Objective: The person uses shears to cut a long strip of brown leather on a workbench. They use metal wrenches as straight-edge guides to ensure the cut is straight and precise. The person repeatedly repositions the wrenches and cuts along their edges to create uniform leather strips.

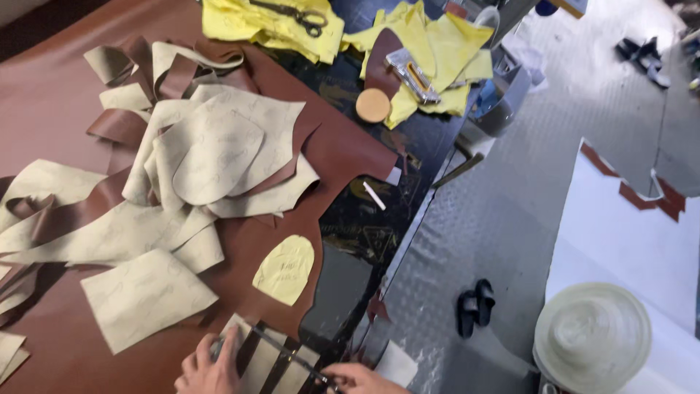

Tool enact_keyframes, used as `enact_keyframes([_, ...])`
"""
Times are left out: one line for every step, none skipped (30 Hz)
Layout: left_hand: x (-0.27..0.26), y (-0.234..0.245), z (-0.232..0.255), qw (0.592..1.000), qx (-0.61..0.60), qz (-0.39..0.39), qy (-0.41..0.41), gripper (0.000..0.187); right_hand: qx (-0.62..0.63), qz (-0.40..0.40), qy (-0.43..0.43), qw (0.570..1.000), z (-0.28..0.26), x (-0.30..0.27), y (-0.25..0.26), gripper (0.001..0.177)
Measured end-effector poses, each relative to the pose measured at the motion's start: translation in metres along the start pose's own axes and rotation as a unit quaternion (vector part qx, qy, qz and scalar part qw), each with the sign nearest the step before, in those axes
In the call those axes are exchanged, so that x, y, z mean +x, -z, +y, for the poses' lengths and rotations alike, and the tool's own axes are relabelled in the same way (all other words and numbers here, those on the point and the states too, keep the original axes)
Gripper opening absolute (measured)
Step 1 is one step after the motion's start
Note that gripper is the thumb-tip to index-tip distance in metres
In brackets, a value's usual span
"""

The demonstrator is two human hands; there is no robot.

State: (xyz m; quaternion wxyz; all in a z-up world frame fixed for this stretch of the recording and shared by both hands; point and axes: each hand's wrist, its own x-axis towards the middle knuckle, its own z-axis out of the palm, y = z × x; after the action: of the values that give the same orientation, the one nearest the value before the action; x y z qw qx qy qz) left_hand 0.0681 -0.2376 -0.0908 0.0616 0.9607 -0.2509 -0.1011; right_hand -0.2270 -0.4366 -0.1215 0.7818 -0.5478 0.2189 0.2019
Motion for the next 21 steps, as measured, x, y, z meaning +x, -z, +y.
enact_keyframes([-0.002, 0.000, 0.003, 1.000, -0.007, 0.018, 0.003, 0.051, -0.006, 0.001, 0.024, 1.000, -0.014, -0.003, -0.008, 0.049])
enact_keyframes([-0.002, 0.000, 0.005, 0.999, -0.016, 0.035, 0.003, 0.047, 0.040, 0.009, -0.011, 0.999, -0.029, -0.005, -0.014, 0.048])
enact_keyframes([-0.002, 0.001, 0.002, 0.999, -0.019, 0.033, -0.005, 0.050, 0.085, 0.017, -0.047, 0.995, -0.043, -0.006, -0.019, 0.047])
enact_keyframes([-0.003, 0.003, 0.000, 0.999, -0.024, 0.031, -0.015, 0.052, 0.130, 0.026, -0.082, 0.988, -0.054, -0.009, -0.026, 0.047])
enact_keyframes([-0.006, 0.005, -0.002, 0.999, -0.030, 0.029, -0.024, 0.054, 0.098, 0.033, -0.082, 0.991, -0.059, -0.015, -0.038, 0.046])
enact_keyframes([-0.005, 0.000, -0.003, 0.998, -0.037, 0.039, -0.022, 0.051, 0.060, 0.047, -0.073, 0.994, -0.064, -0.014, -0.041, 0.046])
enact_keyframes([-0.009, -0.006, -0.008, 0.998, -0.045, 0.049, -0.021, 0.048, 0.022, 0.061, -0.066, 0.996, -0.068, -0.013, -0.039, 0.046])
enact_keyframes([-0.007, -0.007, -0.006, 0.997, -0.054, 0.058, -0.019, 0.045, 0.012, 0.065, -0.056, 0.996, -0.070, -0.011, -0.034, 0.046])
enact_keyframes([0.005, -0.004, 0.005, 0.997, -0.052, 0.054, -0.027, 0.046, 0.002, 0.069, -0.047, 0.997, -0.070, -0.007, -0.028, 0.047])
enact_keyframes([0.001, 0.008, 0.008, 0.998, -0.036, 0.040, -0.019, 0.047, -0.001, 0.054, -0.049, 0.997, -0.063, -0.009, -0.037, 0.048])
enact_keyframes([-0.001, 0.017, 0.009, 0.999, -0.021, 0.026, -0.011, 0.048, 0.000, 0.058, -0.053, 0.997, -0.056, -0.009, -0.041, 0.051])
enact_keyframes([-0.005, 0.022, 0.007, 0.998, -0.049, 0.003, -0.026, 0.065, 0.000, 0.060, -0.058, 0.997, -0.053, -0.009, -0.035, 0.055])
enact_keyframes([-0.001, 0.034, 0.009, 0.996, -0.077, -0.020, -0.040, 0.083, 0.000, 0.062, -0.063, 0.996, -0.050, -0.006, -0.027, 0.058])
enact_keyframes([-0.005, 0.044, 0.009, 0.996, -0.068, 0.016, -0.056, 0.065, 0.020, 0.012, 0.026, 0.999, -0.045, -0.008, -0.024, 0.070])
enact_keyframes([0.000, 0.056, 0.021, 0.993, -0.098, 0.033, -0.060, 0.061, 0.024, 0.026, 0.041, 0.999, -0.043, -0.008, -0.020, 0.071])
enact_keyframes([0.003, 0.079, 0.030, 0.989, -0.129, 0.045, -0.058, 0.054, 0.049, 0.064, -0.081, 0.993, -0.048, -0.013, -0.011, 0.078])
enact_keyframes([0.001, 0.098, 0.032, 0.986, -0.154, 0.038, -0.060, 0.047, 0.092, 0.068, -0.077, 0.990, -0.053, -0.019, -0.018, 0.064])
enact_keyframes([0.005, 0.108, 0.035, 0.981, -0.172, 0.055, -0.068, 0.050, 0.114, 0.089, -0.076, 0.987, -0.064, -0.018, -0.017, 0.064])
enact_keyframes([0.002, 0.113, 0.035, 0.989, -0.131, 0.021, -0.062, 0.065, 0.074, 0.067, -0.084, 0.991, -0.074, -0.025, -0.027, 0.053])
enact_keyframes([0.001, 0.103, 0.034, 0.991, -0.123, 0.000, -0.051, 0.068, 0.024, 0.064, -0.074, 0.995, -0.089, -0.026, -0.027, 0.045])
enact_keyframes([-0.001, 0.094, 0.030, 0.992, -0.117, -0.020, -0.040, 0.071, 0.019, 0.058, -0.071, 0.996, -0.101, -0.017, -0.030, 0.045])
